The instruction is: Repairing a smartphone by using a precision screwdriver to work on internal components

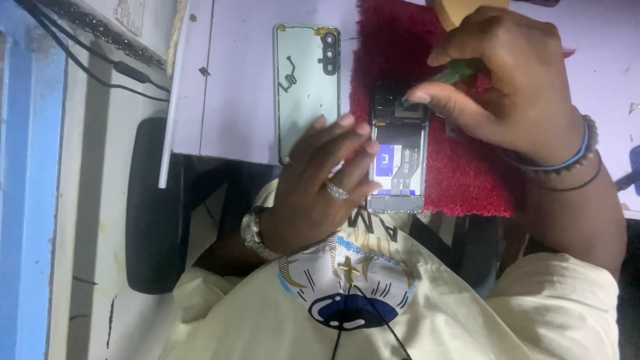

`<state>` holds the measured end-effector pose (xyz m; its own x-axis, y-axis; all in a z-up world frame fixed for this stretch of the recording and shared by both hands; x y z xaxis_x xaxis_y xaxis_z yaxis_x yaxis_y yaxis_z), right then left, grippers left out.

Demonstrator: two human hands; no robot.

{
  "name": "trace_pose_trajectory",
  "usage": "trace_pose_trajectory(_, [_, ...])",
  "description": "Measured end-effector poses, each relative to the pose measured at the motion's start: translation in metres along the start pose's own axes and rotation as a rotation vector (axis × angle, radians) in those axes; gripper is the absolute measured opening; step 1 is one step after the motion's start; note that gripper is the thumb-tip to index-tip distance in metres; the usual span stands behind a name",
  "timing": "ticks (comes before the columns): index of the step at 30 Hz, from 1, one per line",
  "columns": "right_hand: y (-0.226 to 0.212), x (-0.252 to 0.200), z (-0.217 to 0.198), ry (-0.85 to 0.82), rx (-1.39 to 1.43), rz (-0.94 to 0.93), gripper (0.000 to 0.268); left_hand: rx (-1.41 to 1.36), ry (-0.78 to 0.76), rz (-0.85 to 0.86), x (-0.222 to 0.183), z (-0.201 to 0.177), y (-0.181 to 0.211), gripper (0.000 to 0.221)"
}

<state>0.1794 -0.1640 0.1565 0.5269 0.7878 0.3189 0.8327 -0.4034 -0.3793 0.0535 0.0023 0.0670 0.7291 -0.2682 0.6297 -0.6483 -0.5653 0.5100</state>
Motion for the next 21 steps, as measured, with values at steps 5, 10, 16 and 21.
trace_pose_trajectory(5, [0.01, 0.0, -0.003, -0.152, 0.141, 0.125, 0.04, 0.249, 0.066, -0.14, 0.027, -0.018, -0.022, 0.057])
trace_pose_trajectory(10, [0.009, -0.004, -0.001, -0.003, 0.123, 0.14, 0.04, 0.244, -0.044, -0.168, 0.043, -0.01, -0.025, 0.028])
trace_pose_trajectory(16, [0.008, -0.005, -0.001, -0.004, 0.122, 0.167, 0.03, 0.265, -0.126, -0.147, 0.051, 0.0, -0.018, 0.019])
trace_pose_trajectory(21, [0.008, -0.009, -0.005, 0.044, 0.127, 0.17, 0.031, 0.27, -0.102, -0.126, 0.051, 0.006, -0.018, 0.019])
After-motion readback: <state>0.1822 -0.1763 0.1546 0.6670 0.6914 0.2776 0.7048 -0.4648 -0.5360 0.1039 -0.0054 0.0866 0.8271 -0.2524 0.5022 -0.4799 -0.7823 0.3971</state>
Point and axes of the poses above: each hand's wrist, its own x-axis towards the middle knuckle, its own z-axis out of the palm, y = z × x, the point moved 8 cm from there along x, towards the middle knuckle, and after that the axes turned 1 degree about -z, right-handed, at the moved point
